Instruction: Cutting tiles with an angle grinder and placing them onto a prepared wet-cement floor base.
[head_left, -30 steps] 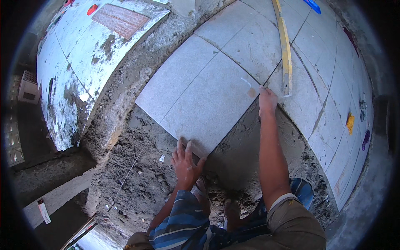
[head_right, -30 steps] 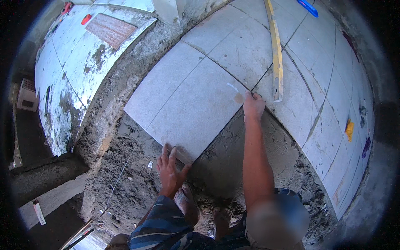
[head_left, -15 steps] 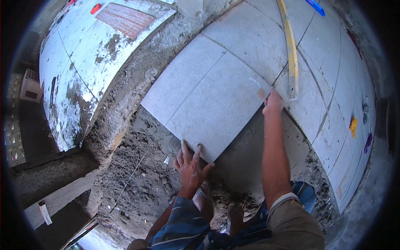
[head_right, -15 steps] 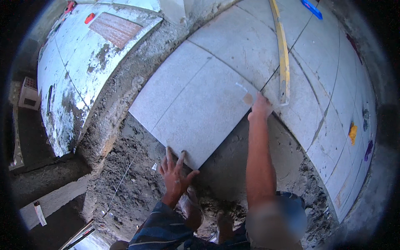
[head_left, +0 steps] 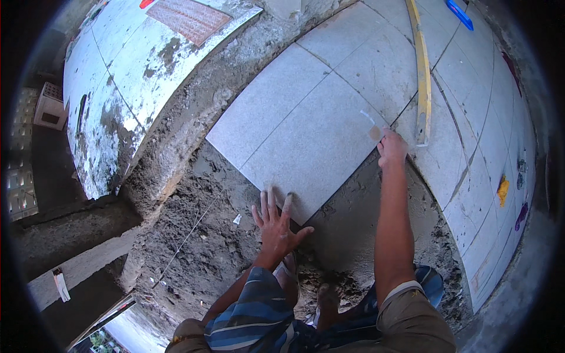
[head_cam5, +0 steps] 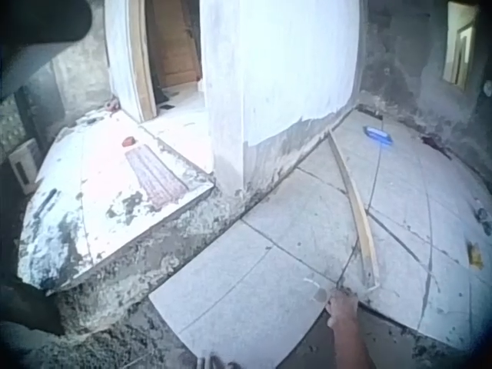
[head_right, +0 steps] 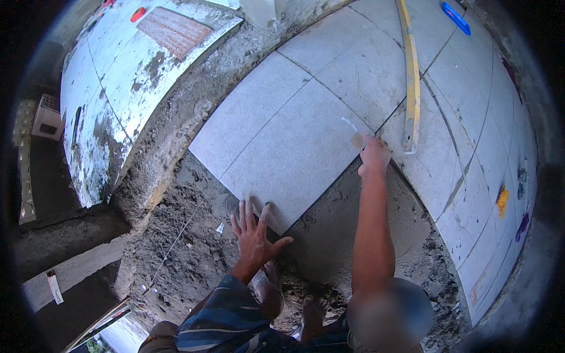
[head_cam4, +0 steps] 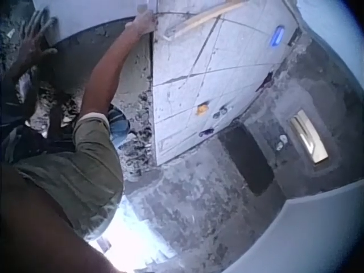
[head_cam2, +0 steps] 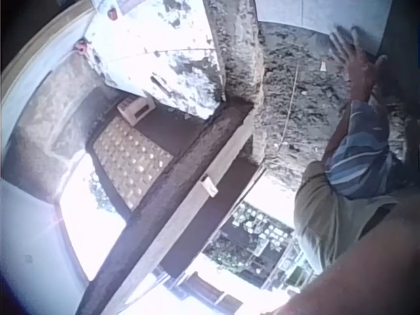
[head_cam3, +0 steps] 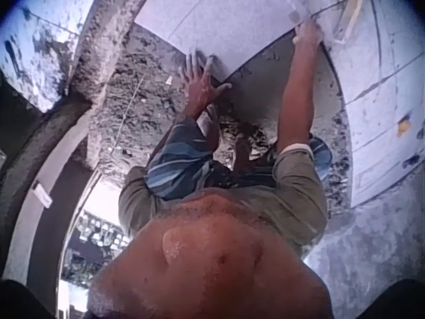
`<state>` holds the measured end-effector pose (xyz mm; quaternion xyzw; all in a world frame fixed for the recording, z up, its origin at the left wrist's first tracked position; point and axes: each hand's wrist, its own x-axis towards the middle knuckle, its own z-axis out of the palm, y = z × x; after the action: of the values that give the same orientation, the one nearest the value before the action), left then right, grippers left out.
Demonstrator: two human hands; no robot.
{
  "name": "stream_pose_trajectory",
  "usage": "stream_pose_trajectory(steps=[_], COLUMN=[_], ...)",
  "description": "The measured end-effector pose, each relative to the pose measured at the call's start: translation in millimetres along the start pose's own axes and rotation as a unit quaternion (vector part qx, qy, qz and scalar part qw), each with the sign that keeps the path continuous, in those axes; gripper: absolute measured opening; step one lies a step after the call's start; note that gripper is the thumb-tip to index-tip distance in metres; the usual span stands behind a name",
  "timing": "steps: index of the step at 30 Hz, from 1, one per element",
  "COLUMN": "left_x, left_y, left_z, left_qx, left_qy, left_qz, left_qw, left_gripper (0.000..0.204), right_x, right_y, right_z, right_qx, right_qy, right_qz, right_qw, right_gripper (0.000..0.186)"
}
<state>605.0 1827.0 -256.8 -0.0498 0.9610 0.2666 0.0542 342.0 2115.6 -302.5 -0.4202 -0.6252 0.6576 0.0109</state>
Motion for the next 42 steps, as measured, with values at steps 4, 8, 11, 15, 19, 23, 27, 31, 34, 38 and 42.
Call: stream_pose_trajectory(steps=[4, 8, 11, 15, 19, 23, 27, 31, 34, 38, 42], left_x=[-3, -7, -14, -10, 24, 63, 68, 22, -34, -97, -183], left_y=[-11, -7, -4, -4, -19, -12, 28, 62, 90, 145, 177], left_z=[6, 8, -4, -3, -1, 7, -18, -39, -53, -117, -150], left_qx=[0.004, -0.023, -0.204, -0.510, -0.667, -0.692, -0.677, -0.653, -0.615, -0.573, -0.491], left_qy=[-0.008, 0.012, 0.092, 0.106, 0.096, 0.205, 0.211, 0.183, 0.133, 0.022, 0.011], left_qz=[0.001, 0.012, -0.055, -0.272, -0.361, -0.363, -0.393, -0.440, -0.473, -0.547, -0.523], left_qw=[1.000, 1.000, 0.973, 0.809, 0.645, 0.590, 0.586, 0.588, 0.617, 0.610, 0.697], left_gripper=[0.098, 0.092, 0.085, 0.072, 0.074, 0.067, 0.060, 0.057, 0.060, 0.064, 0.058], right_x=[12, 24, 22, 26, 44, 42, 21, -18, -67, -139, -252], right_y=[2, -5, -14, -29, -47, -89, -126, -146, -155, -176, -231], right_z=[-3, -14, -7, -5, -14, 14, 15, -53, -127, -242, -317], right_qx=[0.041, 0.076, 0.133, 0.124, 0.043, -0.228, -0.570, -0.596, -0.623, -0.664, -0.680], right_qy=[0.007, -0.009, -0.054, -0.146, -0.213, -0.310, -0.238, -0.227, -0.216, -0.163, -0.133], right_qz=[0.040, 0.071, 0.121, 0.132, 0.085, -0.047, -0.320, -0.361, -0.282, -0.193, -0.195], right_qw=[0.998, 0.995, 0.982, 0.973, 0.972, 0.922, 0.718, 0.680, 0.697, 0.704, 0.694], right_gripper=[0.023, 0.028, 0.035, 0.049, 0.057, 0.053, 0.064, 0.069, 0.066, 0.063, 0.057])
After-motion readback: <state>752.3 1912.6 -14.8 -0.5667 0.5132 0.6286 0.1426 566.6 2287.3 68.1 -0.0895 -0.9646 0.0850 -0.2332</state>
